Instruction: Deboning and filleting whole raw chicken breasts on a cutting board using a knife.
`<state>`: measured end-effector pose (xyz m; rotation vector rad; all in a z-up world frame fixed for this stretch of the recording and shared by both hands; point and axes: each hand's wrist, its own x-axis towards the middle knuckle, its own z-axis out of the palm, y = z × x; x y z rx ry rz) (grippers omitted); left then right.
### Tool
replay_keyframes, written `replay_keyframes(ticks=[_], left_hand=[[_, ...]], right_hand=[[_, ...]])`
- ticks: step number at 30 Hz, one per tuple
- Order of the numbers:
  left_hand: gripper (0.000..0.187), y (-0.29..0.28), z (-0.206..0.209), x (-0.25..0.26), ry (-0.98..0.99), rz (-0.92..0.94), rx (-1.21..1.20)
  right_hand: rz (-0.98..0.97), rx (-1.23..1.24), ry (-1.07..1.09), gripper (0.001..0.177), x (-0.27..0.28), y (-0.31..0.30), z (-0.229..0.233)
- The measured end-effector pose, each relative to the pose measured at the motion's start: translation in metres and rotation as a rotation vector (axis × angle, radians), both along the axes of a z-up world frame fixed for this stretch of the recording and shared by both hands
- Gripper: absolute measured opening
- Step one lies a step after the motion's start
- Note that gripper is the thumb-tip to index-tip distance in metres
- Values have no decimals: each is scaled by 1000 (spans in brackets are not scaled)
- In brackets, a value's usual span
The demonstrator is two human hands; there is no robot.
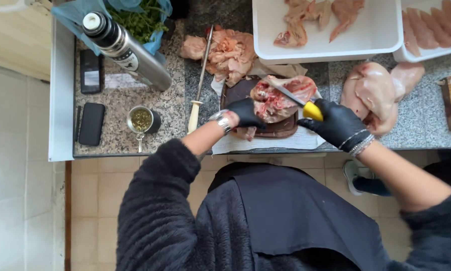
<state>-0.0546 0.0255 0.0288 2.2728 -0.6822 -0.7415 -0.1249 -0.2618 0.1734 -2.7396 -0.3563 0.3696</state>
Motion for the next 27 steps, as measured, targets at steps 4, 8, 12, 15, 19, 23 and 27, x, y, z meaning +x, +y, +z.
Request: replay_keyframes(ticks=[4, 8, 12, 15, 19, 23, 27], left_hand=[[63, -37, 6, 4, 28, 178, 336], [54, -52, -59, 26, -8, -86, 193], [41, -62, -69, 16, 37, -268, -25], [30, -55, -102, -1, -569, -412, -128], [15, -1, -73, -57, -563, -210, -46], [22, 57, -3, -81, -135, -133, -58], [42, 72, 23, -78, -84, -40, 119]], right_hand=[[-153, 215, -134, 53, -4, 5, -49], [-253, 379, -363, 53, 16, 28, -82], [-330, 240, -363, 50, 34, 44, -104], [-376, 138, -388, 54, 42, 46, -127], [-416, 166, -444, 54, 52, 49, -126], [-456, 176, -478, 52, 61, 67, -112], [-375, 124, -449, 46, 47, 74, -133]])
